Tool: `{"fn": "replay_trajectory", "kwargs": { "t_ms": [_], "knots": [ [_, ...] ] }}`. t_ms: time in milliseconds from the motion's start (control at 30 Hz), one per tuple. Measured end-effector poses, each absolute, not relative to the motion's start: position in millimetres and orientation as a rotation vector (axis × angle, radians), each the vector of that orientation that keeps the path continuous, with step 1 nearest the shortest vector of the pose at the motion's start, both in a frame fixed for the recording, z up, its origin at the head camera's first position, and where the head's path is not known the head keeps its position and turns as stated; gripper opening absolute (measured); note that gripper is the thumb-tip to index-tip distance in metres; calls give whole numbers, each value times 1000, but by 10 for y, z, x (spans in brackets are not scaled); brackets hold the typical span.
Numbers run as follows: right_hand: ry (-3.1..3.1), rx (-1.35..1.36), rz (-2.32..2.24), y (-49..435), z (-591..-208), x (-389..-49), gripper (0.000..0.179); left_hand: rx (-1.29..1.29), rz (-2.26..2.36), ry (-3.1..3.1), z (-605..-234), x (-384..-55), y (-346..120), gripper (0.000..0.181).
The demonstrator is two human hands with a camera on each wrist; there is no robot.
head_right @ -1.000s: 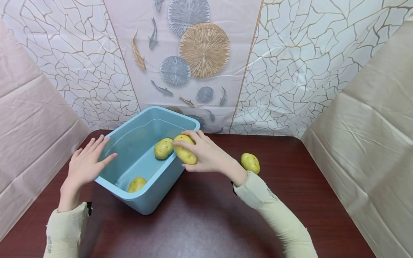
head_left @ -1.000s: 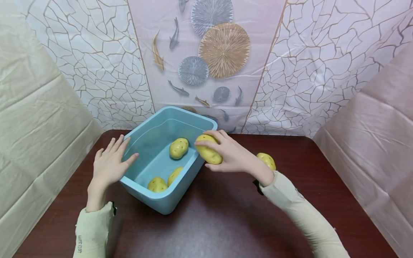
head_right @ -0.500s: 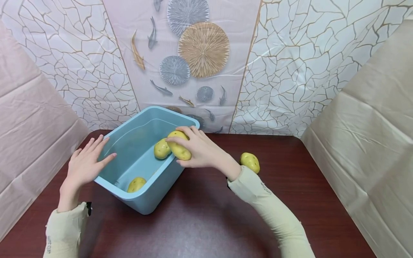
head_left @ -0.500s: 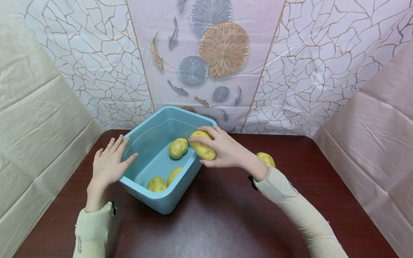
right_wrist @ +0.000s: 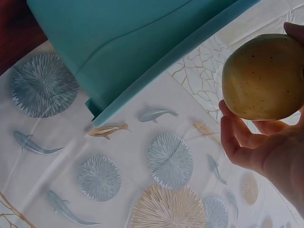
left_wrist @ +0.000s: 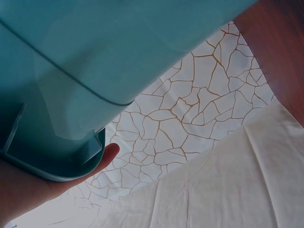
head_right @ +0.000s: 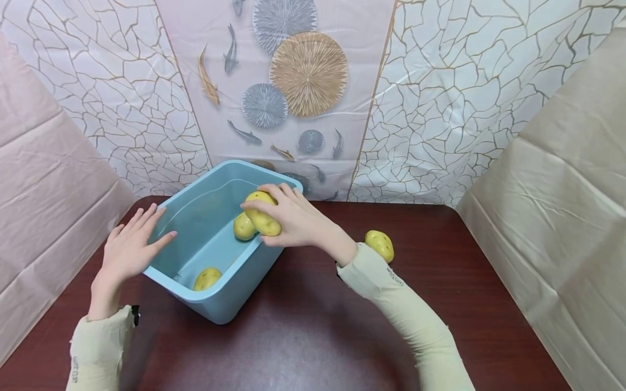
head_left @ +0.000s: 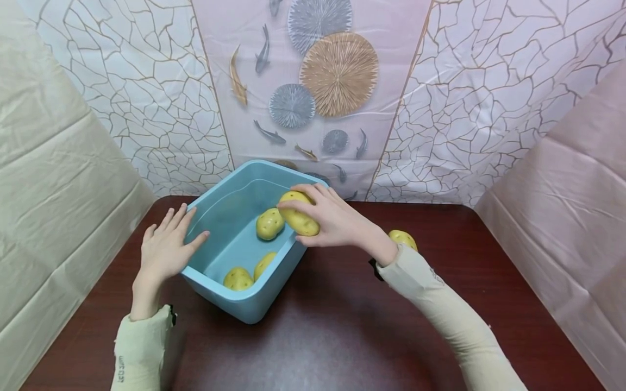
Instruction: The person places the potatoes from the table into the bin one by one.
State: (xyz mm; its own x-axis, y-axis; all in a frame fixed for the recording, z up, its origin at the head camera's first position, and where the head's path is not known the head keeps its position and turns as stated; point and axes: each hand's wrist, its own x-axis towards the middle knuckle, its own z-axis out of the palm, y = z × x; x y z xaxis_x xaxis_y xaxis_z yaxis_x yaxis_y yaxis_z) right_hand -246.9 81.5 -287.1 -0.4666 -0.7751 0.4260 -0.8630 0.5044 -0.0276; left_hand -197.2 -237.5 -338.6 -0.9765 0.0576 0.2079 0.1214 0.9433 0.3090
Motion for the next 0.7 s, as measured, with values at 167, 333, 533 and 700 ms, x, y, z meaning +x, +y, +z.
{"fn": "replay_trajectory", "kwargs": {
  "t_ms": [167,333,533,700],
  "knots": [
    [-2394,1379,324,779,-2846,-2496,55,-134,-484,-2899,-3381,-1969,-2375,70],
    [-2418,1377,334,728,-2811,-2518,56,-135,-486,-2900,-3374,-1966,-2371,70],
    [-2439,1362,317,653,-2759,-2542,57,-135,-485,-2898,-3371,-1963,-2369,69],
    [-2430,1359,292,595,-2707,-2582,59,-135,-483,-2899,-3374,-1966,-2372,70]
  ]
}}
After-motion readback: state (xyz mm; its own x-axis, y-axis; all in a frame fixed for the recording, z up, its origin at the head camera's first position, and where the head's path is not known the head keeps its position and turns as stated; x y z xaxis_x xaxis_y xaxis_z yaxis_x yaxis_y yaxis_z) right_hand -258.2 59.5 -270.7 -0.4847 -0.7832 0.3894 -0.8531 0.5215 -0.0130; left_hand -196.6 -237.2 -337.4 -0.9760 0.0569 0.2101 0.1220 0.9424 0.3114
